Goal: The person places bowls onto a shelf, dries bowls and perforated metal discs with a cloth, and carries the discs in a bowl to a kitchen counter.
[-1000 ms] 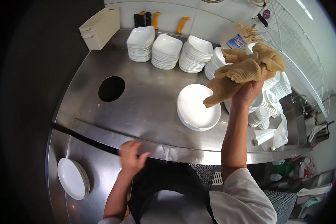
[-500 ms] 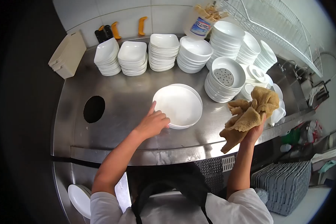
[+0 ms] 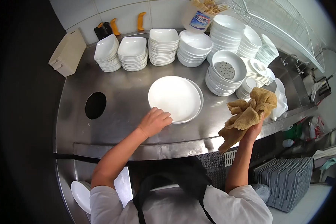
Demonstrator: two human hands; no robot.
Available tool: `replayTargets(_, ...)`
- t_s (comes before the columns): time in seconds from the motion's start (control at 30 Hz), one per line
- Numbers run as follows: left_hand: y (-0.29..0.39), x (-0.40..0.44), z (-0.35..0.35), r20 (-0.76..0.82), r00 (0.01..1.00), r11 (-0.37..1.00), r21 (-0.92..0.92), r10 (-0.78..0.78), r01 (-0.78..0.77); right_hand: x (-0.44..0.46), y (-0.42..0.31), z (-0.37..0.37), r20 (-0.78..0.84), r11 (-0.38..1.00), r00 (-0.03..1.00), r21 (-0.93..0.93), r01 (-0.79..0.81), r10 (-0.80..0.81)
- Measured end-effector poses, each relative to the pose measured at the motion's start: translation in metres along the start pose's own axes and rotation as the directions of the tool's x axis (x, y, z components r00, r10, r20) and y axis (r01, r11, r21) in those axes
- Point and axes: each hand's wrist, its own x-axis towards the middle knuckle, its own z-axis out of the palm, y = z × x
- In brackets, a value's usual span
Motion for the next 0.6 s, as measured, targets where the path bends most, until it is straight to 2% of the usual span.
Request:
replayTargets(0.07, -0.002, -0.006, -0.011, -0.092, 0.995, 0.999, 0.037, -0.035, 0.039, 0.001, 0.005, 0.0, 0.007, 1.0, 1.0, -0.003, -0.008, 0.008)
replayTargets(0.27, -0.029, -0.03, -0.06, -0.13, 0.986, 0.954, 0.27, -0.1, 0.132, -0.001, 0.015, 0.014, 0.083, 0.999, 0.995, 0.006, -0.054, 0.053)
replayTargets(0.37, -0.042, -0.041, -0.075, -0.252, 0.946, 0.932, 0.244, -0.205, 0.267, -0.004, 0.02, 0.025, 0.138, 0.996, 0.987, 0.014, -0.086, 0.083)
replayTargets(0.4, -0.045, -0.046, -0.077, -0.316, 0.895, 0.9, 0.2, -0.314, 0.387, -0.004, 0.022, 0.027, 0.162, 0.996, 0.983, 0.013, -0.092, 0.089)
replayTargets(0.47, -0.048, -0.053, -0.082, -0.43, 0.745, 0.8, 0.083, -0.51, 0.595, -0.006, 0.023, 0.036, 0.181, 0.996, 0.979, 0.006, -0.094, 0.091)
replayTargets(0.53, -0.049, -0.054, -0.097, -0.479, 0.356, 0.532, -0.304, -0.802, 0.79, -0.01, 0.021, 0.044, 0.17, 0.996, 0.982, -0.006, -0.086, 0.086)
replayTargets(0.57, -0.05, -0.052, -0.103, -0.429, 0.132, 0.354, -0.492, -0.894, 0.795, -0.009, 0.023, 0.043, 0.158, 0.996, 0.983, -0.008, -0.094, 0.094)
replayTargets(0.6, -0.066, -0.065, -0.106, -0.439, 0.058, 0.354, -0.633, -0.897, 0.688, -0.009, 0.022, 0.043, 0.167, 0.996, 0.982, -0.04, -0.078, 0.084)
